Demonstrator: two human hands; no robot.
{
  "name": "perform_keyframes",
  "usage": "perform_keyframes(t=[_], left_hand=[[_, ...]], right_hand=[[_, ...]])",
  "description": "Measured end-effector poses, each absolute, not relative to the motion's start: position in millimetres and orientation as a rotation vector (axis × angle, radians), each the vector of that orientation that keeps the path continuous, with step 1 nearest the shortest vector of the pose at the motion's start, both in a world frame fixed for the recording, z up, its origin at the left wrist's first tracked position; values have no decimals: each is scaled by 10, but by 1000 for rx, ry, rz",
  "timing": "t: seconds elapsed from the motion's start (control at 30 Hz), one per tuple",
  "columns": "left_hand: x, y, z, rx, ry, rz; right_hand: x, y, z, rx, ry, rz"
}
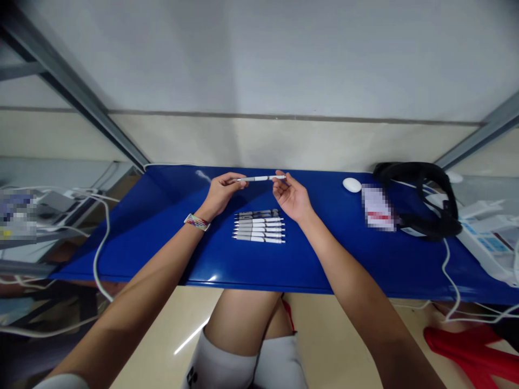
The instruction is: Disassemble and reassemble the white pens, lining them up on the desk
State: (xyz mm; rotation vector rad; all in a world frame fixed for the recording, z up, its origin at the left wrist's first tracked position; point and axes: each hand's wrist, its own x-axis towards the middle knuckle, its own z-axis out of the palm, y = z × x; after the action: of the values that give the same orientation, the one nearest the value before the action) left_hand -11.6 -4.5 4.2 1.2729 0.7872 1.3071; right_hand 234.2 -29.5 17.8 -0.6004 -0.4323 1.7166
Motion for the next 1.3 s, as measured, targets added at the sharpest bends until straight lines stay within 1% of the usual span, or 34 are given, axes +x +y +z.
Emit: perform_keyframes(t=[0.13, 0.43, 1.3], left_hand=[[-105, -37, 31, 1270, 799, 1312], [-144, -23, 31, 1280, 797, 1323], [-122, -35, 55, 1316, 795, 1323]], right_hand=[[2325, -311, 220, -591, -353, 1744], [2349, -306, 186, -555, -357, 1800], [2311, -411, 266, -521, -304, 1767]])
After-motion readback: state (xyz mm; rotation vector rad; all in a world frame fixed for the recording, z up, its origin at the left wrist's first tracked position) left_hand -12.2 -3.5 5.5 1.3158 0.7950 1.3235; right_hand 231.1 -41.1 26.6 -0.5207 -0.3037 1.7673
